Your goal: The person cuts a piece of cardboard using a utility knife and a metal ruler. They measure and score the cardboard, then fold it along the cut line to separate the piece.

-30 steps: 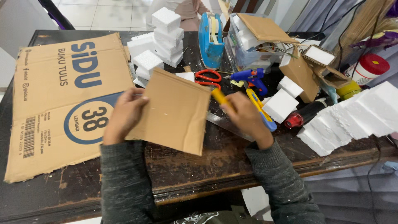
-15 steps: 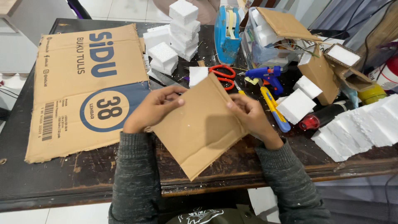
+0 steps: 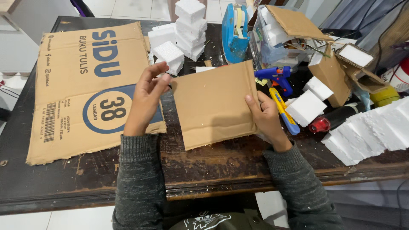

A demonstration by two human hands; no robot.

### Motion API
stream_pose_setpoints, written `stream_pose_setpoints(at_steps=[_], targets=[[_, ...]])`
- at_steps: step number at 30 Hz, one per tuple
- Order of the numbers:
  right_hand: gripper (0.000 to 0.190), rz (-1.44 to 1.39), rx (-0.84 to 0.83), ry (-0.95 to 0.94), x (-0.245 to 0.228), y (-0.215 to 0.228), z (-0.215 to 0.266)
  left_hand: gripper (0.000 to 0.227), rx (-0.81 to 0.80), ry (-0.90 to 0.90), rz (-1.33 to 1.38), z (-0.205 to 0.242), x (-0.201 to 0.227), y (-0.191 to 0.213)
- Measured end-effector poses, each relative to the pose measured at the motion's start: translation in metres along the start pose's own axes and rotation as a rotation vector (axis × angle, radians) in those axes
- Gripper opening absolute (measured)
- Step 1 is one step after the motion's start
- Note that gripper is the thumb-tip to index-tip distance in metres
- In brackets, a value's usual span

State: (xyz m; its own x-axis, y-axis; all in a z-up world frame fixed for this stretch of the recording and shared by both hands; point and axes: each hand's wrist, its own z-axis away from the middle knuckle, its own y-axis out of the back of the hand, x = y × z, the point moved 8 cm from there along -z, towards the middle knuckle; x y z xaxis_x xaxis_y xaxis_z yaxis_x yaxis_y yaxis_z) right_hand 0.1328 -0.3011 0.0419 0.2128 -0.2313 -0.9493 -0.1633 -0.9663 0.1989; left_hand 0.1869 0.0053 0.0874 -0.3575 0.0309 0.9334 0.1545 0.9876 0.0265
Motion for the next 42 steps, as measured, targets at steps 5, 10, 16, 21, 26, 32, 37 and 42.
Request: stream_pose_setpoints(at_steps=[5, 10, 16, 21, 26, 32, 37, 42], targets=[[0.029, -0.087, -0.077, -0.132, -0.005, -0.016, 0.007, 0.078, -0.083, -0.276, -0.808, 0.021, -0.012, -0.058], [0.027, -0.189, 0.036, 0.003, 0.03, 0.011, -0.002, 0.105, -0.333, -0.418, -0.513, 0.091, 0.048, -0.131], [0.019, -0.075, 0.119, 0.164, 0.006, 0.027, -0.006, 0.014, -0.375, -0.463, -0.008, 0.07, 0.04, -0.112], [0.028, -0.083, -0.099, -0.03, 0.007, -0.005, 0.0, 0.03, -0.093, -0.539, -0.684, 0.065, 0.021, -0.089], [0.033, 0.334, -0.171, -0.254, -0.003, -0.007, 0.015, 0.014, -0.148, -0.385, -0.539, 0.058, -0.005, -0.063], [0.025, 0.805, -0.164, -0.02, -0.009, 0.006, 0.006, 0.036, -0.133, -0.108, -0.816, 0.052, -0.022, -0.027], [0.036, 0.809, -0.512, -0.071, -0.008, -0.007, 0.014, 0.054, -0.325, -0.24, -0.828, 0.014, -0.03, -0.067], [0.043, 0.745, -0.684, -0.055, -0.004, -0.004, 0.022, 0.092, -0.543, -0.236, -1.029, -0.048, -0.049, -0.11]])
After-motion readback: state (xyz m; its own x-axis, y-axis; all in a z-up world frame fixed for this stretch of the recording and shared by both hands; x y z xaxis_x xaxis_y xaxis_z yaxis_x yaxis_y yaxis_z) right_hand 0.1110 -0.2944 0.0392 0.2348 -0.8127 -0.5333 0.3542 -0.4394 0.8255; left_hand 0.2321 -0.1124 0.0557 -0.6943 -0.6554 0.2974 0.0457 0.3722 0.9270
